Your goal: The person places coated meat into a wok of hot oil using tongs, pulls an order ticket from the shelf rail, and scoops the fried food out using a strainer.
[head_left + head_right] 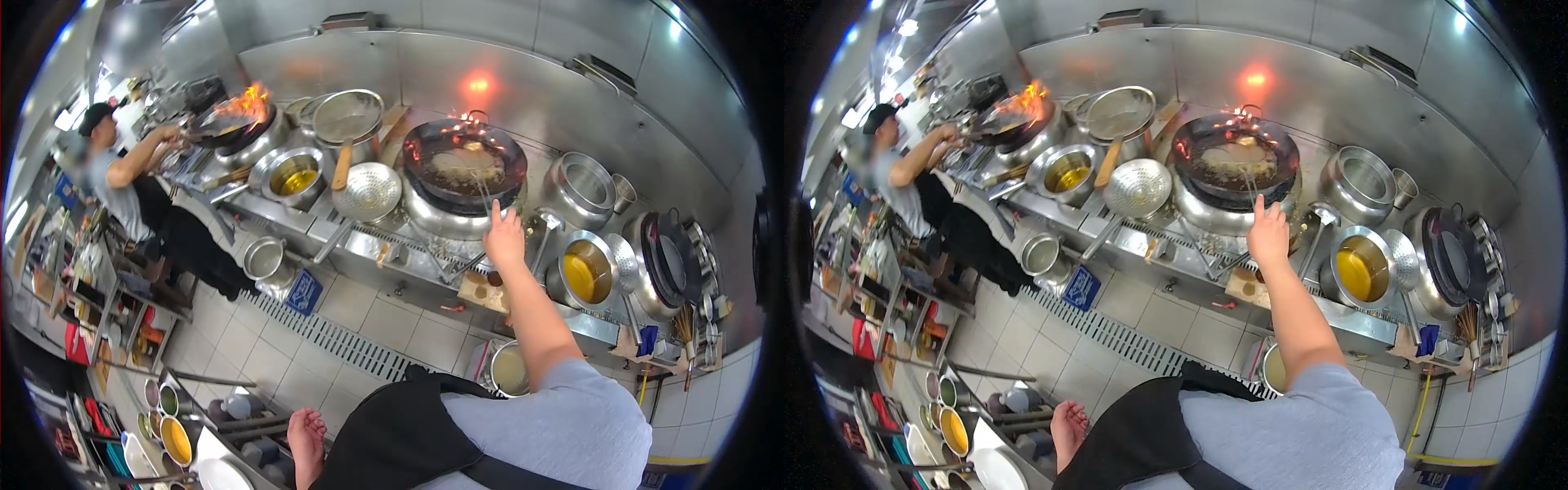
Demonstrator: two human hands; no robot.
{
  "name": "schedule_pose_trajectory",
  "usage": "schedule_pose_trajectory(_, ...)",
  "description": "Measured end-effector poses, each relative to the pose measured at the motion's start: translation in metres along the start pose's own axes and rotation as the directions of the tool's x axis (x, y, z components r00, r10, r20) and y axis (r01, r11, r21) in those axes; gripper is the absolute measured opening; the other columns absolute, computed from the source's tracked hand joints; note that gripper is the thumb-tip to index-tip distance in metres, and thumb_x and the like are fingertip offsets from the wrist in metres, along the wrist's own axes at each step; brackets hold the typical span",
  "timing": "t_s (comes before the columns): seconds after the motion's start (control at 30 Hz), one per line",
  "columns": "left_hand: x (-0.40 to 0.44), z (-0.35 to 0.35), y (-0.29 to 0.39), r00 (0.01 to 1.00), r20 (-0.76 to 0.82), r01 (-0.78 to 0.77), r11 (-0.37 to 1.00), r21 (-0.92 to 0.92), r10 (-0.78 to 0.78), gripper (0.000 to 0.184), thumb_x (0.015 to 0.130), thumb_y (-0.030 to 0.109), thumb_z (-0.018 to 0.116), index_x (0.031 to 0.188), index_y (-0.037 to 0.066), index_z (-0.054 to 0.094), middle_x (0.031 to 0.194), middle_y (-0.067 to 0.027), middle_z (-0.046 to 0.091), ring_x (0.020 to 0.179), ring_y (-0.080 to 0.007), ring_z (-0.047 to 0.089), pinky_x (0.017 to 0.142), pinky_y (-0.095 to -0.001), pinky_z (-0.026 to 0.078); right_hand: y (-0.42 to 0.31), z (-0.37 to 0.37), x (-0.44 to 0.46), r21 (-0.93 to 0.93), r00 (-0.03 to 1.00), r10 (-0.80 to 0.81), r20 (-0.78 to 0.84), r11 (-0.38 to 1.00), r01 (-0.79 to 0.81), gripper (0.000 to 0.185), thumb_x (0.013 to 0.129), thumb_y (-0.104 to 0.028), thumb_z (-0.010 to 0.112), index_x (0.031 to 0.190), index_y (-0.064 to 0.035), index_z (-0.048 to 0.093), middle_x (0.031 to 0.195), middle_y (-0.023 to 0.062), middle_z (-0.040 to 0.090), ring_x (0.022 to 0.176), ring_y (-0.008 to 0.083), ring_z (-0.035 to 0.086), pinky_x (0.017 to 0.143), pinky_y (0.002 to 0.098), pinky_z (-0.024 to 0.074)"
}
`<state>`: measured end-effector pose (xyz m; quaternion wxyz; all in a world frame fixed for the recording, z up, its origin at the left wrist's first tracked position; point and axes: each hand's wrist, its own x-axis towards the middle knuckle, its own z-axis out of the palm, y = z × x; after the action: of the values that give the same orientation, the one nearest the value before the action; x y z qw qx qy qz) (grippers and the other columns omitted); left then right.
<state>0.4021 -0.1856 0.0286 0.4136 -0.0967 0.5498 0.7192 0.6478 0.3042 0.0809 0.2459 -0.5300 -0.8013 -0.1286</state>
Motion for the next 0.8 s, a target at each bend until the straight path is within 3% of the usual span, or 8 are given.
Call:
schedule_pose_trajectory(0.07, 0.019, 0.03, 0.006, 0.999, 0.034, 0.01, 0.998, 0.056, -0.012, 0.015, 0.092, 0.02, 0.05, 0.093, 0.005, 0.052, 0.077, -0.0066, 0.059, 0.062, -0.0143, 0.055, 0.055, -0.026, 0.045, 0.017, 0.012, 0.017, -0.073, 0.988, 0.144, 0.051, 0.987, -0.14, 0.051, 0.079, -0.009, 0.051, 0.129, -0.0027, 0.044, 0.094, 0.0197, 0.058, 0.083, 0.0339, 0.06, 0.075, 0.0423, 0.0505)
schedule_pose_trajectory(0.17, 0.047, 0.065, 0.011, 0.996, 0.085, -0.008, 0.992, 0.126, -0.002, 0.015, 0.091, 0.019, 0.05, 0.094, 0.005, 0.052, 0.078, -0.0073, 0.06, 0.062, -0.0144, 0.056, 0.056, -0.0263, 0.046, 0.036, -0.013, 0.05, 0.021, 0.833, 0.225, 0.505, 0.962, -0.272, 0.048, 0.086, -0.007, 0.038, 0.133, -0.0021, 0.039, 0.108, 0.0244, 0.059, 0.097, 0.0379, 0.06, 0.082, 0.0464, 0.0481)
schedule_pose_trajectory(0.4, 0.078, 0.1, 0.008, 0.983, 0.155, 0.058, 0.966, 0.253, -0.1, 0.013, 0.09, 0.016, 0.051, 0.097, 0.004, 0.051, 0.081, -0.0089, 0.061, 0.061, -0.0146, 0.058, 0.057, -0.0262, 0.047, 0.116, -0.063, 0.104, 0.129, 0.889, 0.284, 0.36, 0.928, -0.349, 0.027, 0.076, -0.006, 0.046, 0.096, 0.0027, 0.062, 0.099, 0.0262, 0.06, 0.097, 0.0416, 0.055, 0.087, 0.0445, 0.0439)
schedule_pose_trajectory(0.47, 0.087, 0.11, 0.007, 0.977, 0.168, 0.079, 0.956, 0.282, -0.13, 0.013, 0.09, 0.016, 0.051, 0.097, 0.005, 0.051, 0.081, -0.0089, 0.061, 0.061, -0.0145, 0.058, 0.057, -0.0259, 0.047, 0.143, -0.02, 0.113, 0.153, 0.962, 0.182, 0.206, 0.965, -0.215, 0.021, 0.077, -0.005, 0.047, 0.09, 0.0045, 0.061, 0.091, 0.0283, 0.061, 0.082, 0.0399, 0.062, 0.071, 0.0455, 0.0492)
schedule_pose_trajectory(0.53, 0.094, 0.118, 0.009, 0.97, 0.178, 0.104, 0.945, 0.31, -0.165, 0.013, 0.09, 0.016, 0.051, 0.097, 0.005, 0.051, 0.081, -0.0088, 0.061, 0.061, -0.0144, 0.058, 0.057, -0.0256, 0.047, 0.145, -0.001, 0.121, 0.253, 0.682, 0.368, 0.632, 0.733, -0.631, 0.013, 0.079, -0.004, 0.049, 0.085, 0.0044, 0.057, 0.074, 0.0229, 0.061, 0.056, 0.0294, 0.06, 0.045, 0.0411, 0.0449)
schedule_pose_trajectory(0.6, 0.101, 0.127, 0.014, 0.961, 0.218, 0.094, 0.945, 0.314, -0.168, 0.013, 0.09, 0.016, 0.052, 0.097, 0.005, 0.051, 0.082, -0.0088, 0.061, 0.062, -0.0145, 0.057, 0.057, -0.0268, 0.046, 0.137, 0.018, 0.104, 0.434, 0.623, 0.344, 0.702, 0.487, -0.758, 0.009, 0.082, -0.004, 0.049, 0.084, 0.0015, 0.056, 0.068, 0.016, 0.057, 0.05, 0.0211, 0.054, 0.038, 0.0347, 0.0379)
schedule_pose_trajectory(0.63, 0.105, 0.13, 0.016, 0.96, 0.22, 0.097, 0.946, 0.311, -0.171, 0.013, 0.09, 0.016, 0.052, 0.097, 0.005, 0.051, 0.082, -0.0088, 0.061, 0.062, -0.0145, 0.057, 0.057, -0.0268, 0.046, 0.128, 0.017, 0.099, 0.548, 0.577, 0.287, 0.765, 0.181, -0.817, 0.006, 0.084, -0.005, 0.049, 0.084, -0.0015, 0.054, 0.062, 0.009, 0.052, 0.043, 0.0129, 0.048, 0.032, 0.0283, 0.031)
schedule_pose_trajectory(0.8, 0.139, 0.148, 0.031, 0.904, 0.359, 0.114, 0.941, 0.318, -0.231, 0.015, 0.091, 0.02, 0.051, 0.096, 0.006, 0.053, 0.082, -0.0073, 0.061, 0.064, -0.0146, 0.056, 0.059, -0.0281, 0.045, 0.074, 0.013, 0.09, 0.48, 0.46, 0.138, 0.877, -0.219, -0.85, 0.005, 0.087, -0.005, 0.047, 0.089, -0.0013, 0.052, 0.062, 0.0036, 0.049, 0.041, 0.0084, 0.036, 0.033, 0.0232, 0.0239)
